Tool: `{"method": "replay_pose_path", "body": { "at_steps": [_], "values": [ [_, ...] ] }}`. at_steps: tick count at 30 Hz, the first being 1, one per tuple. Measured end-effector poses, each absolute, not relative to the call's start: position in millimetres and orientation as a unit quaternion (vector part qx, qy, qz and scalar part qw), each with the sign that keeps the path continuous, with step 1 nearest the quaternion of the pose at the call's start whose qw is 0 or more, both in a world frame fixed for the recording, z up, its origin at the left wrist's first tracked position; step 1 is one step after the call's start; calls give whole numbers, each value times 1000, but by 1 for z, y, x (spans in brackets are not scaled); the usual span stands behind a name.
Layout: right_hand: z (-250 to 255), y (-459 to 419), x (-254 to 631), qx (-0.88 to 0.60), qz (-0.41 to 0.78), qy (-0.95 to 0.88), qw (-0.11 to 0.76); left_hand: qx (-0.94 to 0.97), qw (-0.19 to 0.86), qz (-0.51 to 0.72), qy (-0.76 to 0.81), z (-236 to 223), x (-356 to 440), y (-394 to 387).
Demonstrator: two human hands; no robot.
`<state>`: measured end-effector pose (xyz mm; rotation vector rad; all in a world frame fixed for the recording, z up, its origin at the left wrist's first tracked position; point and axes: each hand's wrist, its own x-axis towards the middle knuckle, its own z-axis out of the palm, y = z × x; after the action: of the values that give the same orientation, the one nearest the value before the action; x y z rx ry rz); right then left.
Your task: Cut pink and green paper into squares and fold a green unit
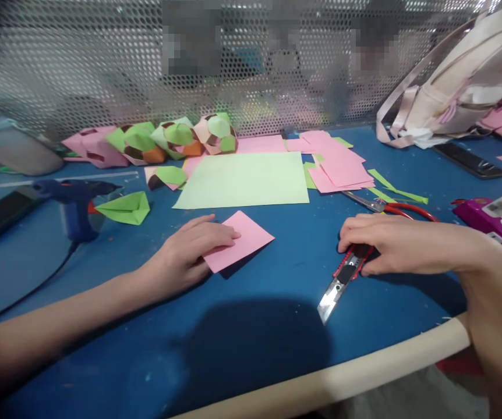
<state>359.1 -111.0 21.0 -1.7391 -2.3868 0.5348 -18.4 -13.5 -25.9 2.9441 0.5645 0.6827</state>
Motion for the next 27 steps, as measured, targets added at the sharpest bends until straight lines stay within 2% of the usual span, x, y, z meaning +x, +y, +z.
{"method": "replay_pose_path", "body": {
  "at_steps": [3,11,16,20,27],
  "values": [
    [24,-100,363,-506,299,-809,-23,959,66,217,170,-24,-15,-13],
    [22,-88,360,-596,254,-758,84,963,140,132,188,-16,-16,-14],
    [18,-87,350,-600,179,-767,141,942,116,125,289,-17,-13,-17],
    [13,-84,351,-587,123,-787,145,936,100,114,318,-16,-8,-26],
    [3,-84,350,-569,114,-803,133,932,82,117,334,-22,-5,-28]
  ]
}}
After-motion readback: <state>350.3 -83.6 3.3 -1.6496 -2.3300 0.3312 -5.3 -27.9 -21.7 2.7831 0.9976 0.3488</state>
